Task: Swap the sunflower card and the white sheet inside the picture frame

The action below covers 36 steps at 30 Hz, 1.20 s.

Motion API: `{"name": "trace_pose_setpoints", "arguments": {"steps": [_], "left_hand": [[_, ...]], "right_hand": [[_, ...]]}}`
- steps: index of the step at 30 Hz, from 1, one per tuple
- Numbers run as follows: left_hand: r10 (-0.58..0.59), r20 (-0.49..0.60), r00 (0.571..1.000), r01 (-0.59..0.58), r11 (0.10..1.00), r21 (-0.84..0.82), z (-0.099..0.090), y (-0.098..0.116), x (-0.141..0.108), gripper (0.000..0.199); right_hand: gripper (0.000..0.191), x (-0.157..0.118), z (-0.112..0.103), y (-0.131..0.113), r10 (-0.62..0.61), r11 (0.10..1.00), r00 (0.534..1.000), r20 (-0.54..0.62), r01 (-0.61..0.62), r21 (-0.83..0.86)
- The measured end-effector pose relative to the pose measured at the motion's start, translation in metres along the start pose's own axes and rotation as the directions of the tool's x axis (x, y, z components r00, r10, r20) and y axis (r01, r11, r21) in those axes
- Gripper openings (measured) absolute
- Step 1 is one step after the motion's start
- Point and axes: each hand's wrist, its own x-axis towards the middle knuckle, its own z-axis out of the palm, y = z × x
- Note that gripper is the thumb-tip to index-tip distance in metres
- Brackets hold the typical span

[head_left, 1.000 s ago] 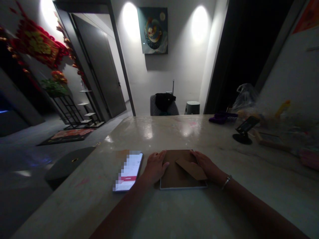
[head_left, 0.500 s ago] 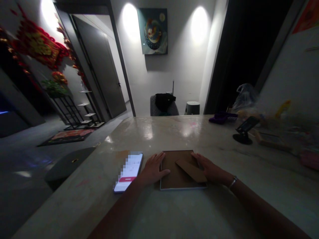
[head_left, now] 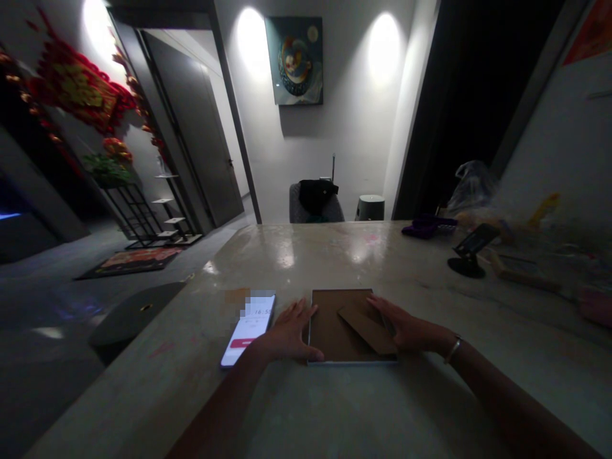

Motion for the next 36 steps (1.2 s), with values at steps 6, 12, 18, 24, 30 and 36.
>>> {"name": "trace_pose_setpoints", "arguments": {"steps": [6, 12, 18, 24, 30, 36], "left_hand": [[-0.003, -0.019, 1.0, 0.003, 1.0, 0.023, 0.001, 0.001, 0.0, 0.099], [-0.074, -0.277, 0.958, 0.089, 0.995, 0.041, 0.01, -0.004, 0.014, 0.05], [-0.067, -0.353, 0.933, 0.086, 0.996, 0.039, 0.016, 0.001, 0.019, 0.049], [-0.09, -0.323, 0.942, 0.102, 0.995, 0.02, 0.028, 0.007, 0.024, 0.055], [-0.092, -0.325, 0.941, 0.126, 0.988, 0.087, 0.043, 0.01, 0.037, 0.054], [0.008, -0.433, 0.901, -0.025, 0.999, -0.035, 0.034, -0.001, 0.033, 0.057]], "right_hand": [[0.085, 0.0, -0.007, -0.005, -0.012, 0.998, 1.0, 0.006, 0.011, 0.059], [0.046, 0.009, -0.014, 0.002, 0.049, 0.979, 0.987, -0.154, -0.017, 0.202], [0.046, 0.013, 0.005, 0.004, 0.093, 0.982, 0.974, -0.206, -0.055, 0.182], [0.047, 0.017, 0.016, -0.003, 0.111, 0.967, 0.965, -0.238, -0.05, 0.249], [0.043, 0.022, 0.015, -0.001, 0.148, 0.968, 0.949, -0.279, -0.081, 0.238], [0.052, 0.023, 0.012, -0.004, 0.061, 0.998, 0.883, -0.466, -0.051, 0.033]]}}
